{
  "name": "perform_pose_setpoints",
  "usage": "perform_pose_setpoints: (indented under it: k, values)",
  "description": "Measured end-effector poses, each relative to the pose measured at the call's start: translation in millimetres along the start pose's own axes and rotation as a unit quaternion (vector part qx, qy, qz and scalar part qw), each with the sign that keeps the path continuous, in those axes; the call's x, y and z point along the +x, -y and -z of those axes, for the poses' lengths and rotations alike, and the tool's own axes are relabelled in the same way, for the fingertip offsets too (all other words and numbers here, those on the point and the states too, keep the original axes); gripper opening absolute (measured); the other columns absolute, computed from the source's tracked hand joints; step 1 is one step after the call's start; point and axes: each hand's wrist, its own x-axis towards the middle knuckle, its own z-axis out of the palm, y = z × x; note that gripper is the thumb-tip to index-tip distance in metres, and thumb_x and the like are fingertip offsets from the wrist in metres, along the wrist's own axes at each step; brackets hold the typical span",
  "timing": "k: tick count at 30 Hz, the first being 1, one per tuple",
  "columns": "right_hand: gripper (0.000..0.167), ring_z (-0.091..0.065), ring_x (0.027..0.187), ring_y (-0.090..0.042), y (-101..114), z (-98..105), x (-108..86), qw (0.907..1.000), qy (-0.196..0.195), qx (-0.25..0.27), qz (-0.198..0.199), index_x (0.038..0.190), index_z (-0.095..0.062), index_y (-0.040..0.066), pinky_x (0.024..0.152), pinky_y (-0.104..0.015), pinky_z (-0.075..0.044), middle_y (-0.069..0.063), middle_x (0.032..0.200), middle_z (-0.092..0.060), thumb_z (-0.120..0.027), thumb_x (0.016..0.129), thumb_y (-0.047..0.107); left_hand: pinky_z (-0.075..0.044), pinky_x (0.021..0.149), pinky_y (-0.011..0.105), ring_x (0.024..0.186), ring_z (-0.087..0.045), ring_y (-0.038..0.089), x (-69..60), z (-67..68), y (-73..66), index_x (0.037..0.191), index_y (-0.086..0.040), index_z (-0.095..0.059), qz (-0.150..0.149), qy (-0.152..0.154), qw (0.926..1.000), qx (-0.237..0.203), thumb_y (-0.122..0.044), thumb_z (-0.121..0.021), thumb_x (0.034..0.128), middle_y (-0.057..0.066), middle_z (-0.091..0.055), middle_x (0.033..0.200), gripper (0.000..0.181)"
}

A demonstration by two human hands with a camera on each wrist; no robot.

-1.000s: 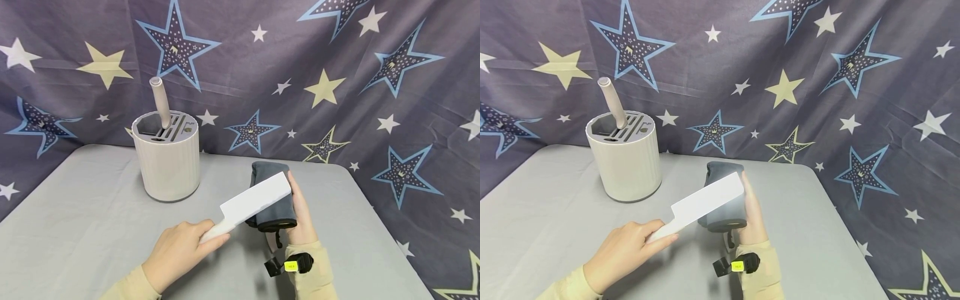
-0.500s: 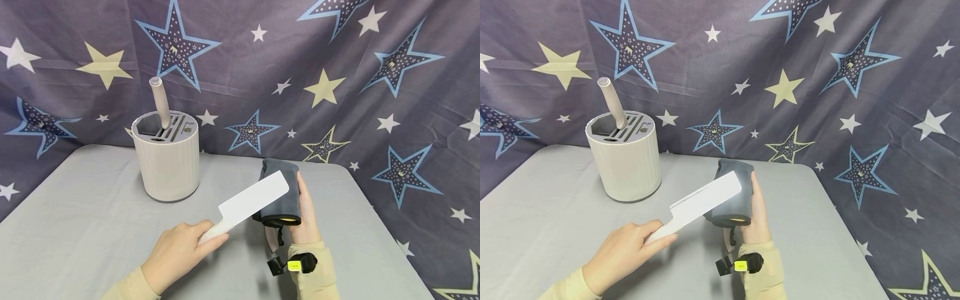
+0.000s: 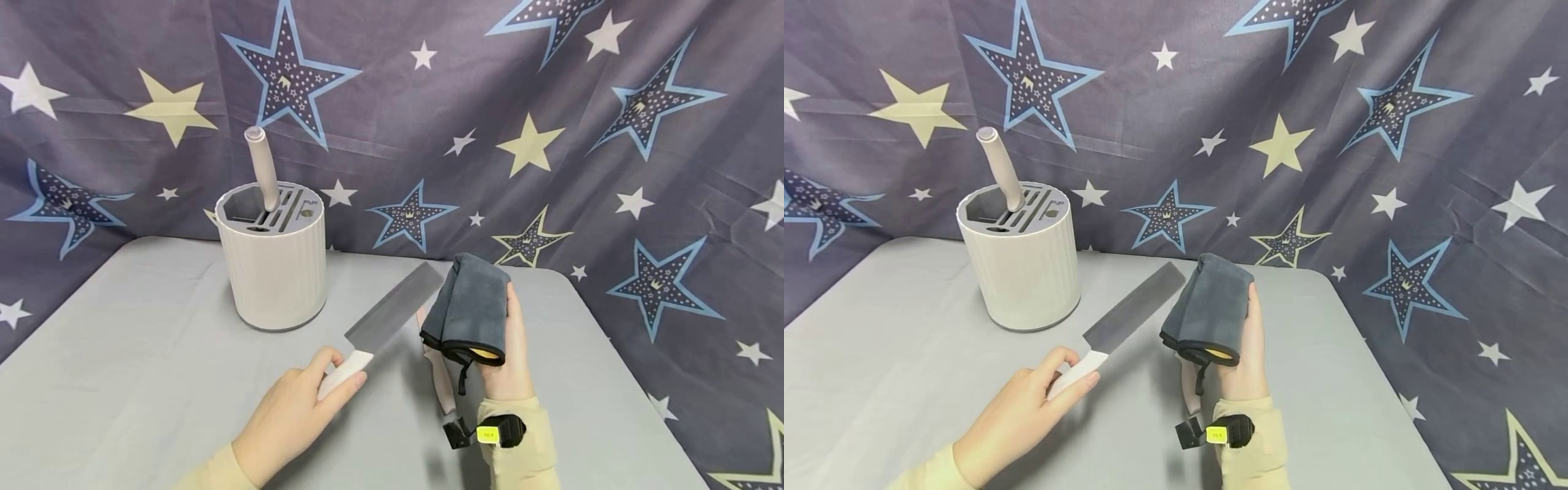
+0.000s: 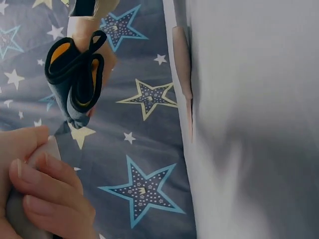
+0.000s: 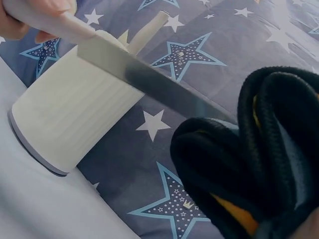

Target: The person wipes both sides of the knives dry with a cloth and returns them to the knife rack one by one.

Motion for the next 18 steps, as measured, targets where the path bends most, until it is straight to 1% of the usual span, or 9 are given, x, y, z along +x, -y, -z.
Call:
perform_pose_setpoints:
  k: [2, 3, 6, 9, 11, 12, 14, 16, 18]
  values:
    - [0.031, -0.068, 0.093, -0.012, 0.6, -0.5, -1.0, 0.9996, -0.027, -0.010, 0.002, 0.122, -0.061, 0.022, 0.083, -0.027, -0.055, 0.004, 0.105, -0.068, -0.053, 0.101, 0.043, -0.035, 0.049, 0.022, 0.049, -0.041, 0.002, 0.3, -0.6, 0.4, 0.099, -0.029, -0.057, 0.015, 0.001, 0.9992, -0.037, -0.049, -0.065, 0.0919, -0.012, -0.045, 0.053, 0.023]
    - [0.033, -0.068, 0.093, -0.011, 0.5, -0.9, -1.0, 0.9992, -0.036, -0.015, 0.001, 0.123, -0.060, 0.023, 0.084, -0.027, -0.055, 0.004, 0.106, -0.068, -0.053, 0.100, 0.045, -0.036, 0.050, 0.022, 0.049, -0.042, 0.002, 0.5, -1.1, 0.6, 0.099, -0.029, -0.057, 0.018, -0.001, 0.9985, -0.051, -0.048, -0.066, 0.0916, -0.012, -0.046, 0.055, 0.023]
    - [0.034, -0.067, 0.090, -0.011, -0.4, -2.8, -1.3, 0.9977, -0.057, -0.035, -0.001, 0.122, -0.059, 0.024, 0.081, -0.027, -0.055, 0.006, 0.104, -0.067, -0.054, 0.099, 0.049, -0.038, 0.053, 0.022, 0.054, -0.045, 0.001, 1.0, -3.5, 1.3, 0.099, -0.026, -0.060, 0.015, -0.019, 0.9969, -0.074, -0.044, -0.070, 0.0895, -0.013, -0.051, 0.061, 0.023]
    - [0.035, -0.068, 0.085, -0.011, -1.0, -4.0, -1.7, 0.9975, -0.057, -0.042, -0.001, 0.115, -0.062, 0.023, 0.078, -0.028, -0.056, 0.005, 0.099, -0.067, -0.055, 0.097, 0.052, -0.040, 0.057, 0.022, 0.058, -0.048, 0.001, 1.4, -5.5, 0.9, 0.100, -0.022, -0.062, 0.010, -0.041, 0.9952, -0.089, -0.037, -0.073, 0.0881, -0.013, -0.056, 0.069, 0.022]
    - [0.033, -0.068, 0.083, -0.012, -1.3, -5.0, -1.9, 0.9982, -0.046, -0.039, 0.001, 0.110, -0.063, 0.021, 0.076, -0.028, -0.056, 0.004, 0.097, -0.067, -0.056, 0.097, 0.050, -0.041, 0.059, 0.022, 0.060, -0.049, 0.002, 2.0, -6.4, 0.2, 0.102, -0.020, -0.063, 0.018, -0.046, 0.9934, -0.104, -0.034, -0.073, 0.0890, -0.011, -0.060, 0.072, 0.021]
    - [0.031, -0.068, 0.083, -0.013, -1.5, -5.5, -1.8, 0.9986, -0.037, -0.037, 0.004, 0.110, -0.062, 0.020, 0.075, -0.028, -0.056, 0.003, 0.096, -0.067, -0.055, 0.098, 0.047, -0.042, 0.058, 0.023, 0.057, -0.050, 0.004, 2.1, -6.5, -0.4, 0.103, -0.019, -0.063, 0.030, -0.040, 0.9914, -0.121, -0.033, -0.072, 0.0899, -0.009, -0.062, 0.075, 0.021]
    - [0.026, -0.068, 0.084, -0.014, -2.0, -6.5, -1.6, 0.9986, -0.026, -0.044, 0.010, 0.113, -0.059, 0.017, 0.076, -0.029, -0.057, 0.001, 0.097, -0.067, -0.054, 0.100, 0.040, -0.045, 0.054, 0.024, 0.053, -0.052, 0.007, 2.9, -6.6, -2.0, 0.106, -0.018, -0.064, 0.061, -0.027, 0.9855, -0.156, -0.034, -0.069, 0.0922, -0.004, -0.066, 0.082, 0.022]
    - [0.024, -0.068, 0.085, -0.015, -3.1, -7.3, -1.2, 0.9971, -0.018, -0.071, 0.021, 0.121, -0.053, 0.016, 0.076, -0.028, -0.056, 0.000, 0.100, -0.065, -0.050, 0.103, 0.031, -0.046, 0.050, 0.026, 0.047, -0.053, 0.011, 4.3, -6.5, -3.4, 0.109, -0.017, -0.064, 0.084, -0.017, 0.9781, -0.190, -0.036, -0.066, 0.0942, 0.001, -0.069, 0.091, 0.025]
    - [0.028, -0.067, 0.085, -0.015, -4.8, -8.5, -1.4, 0.9939, -0.017, -0.105, 0.029, 0.130, -0.045, 0.015, 0.077, -0.028, -0.056, -0.001, 0.103, -0.062, -0.047, 0.103, 0.024, -0.045, 0.046, 0.027, 0.042, -0.053, 0.014, 6.6, -6.2, -4.8, 0.111, -0.016, -0.065, 0.102, -0.011, 0.9703, -0.219, -0.038, -0.064, 0.0960, 0.004, -0.069, 0.094, 0.027]
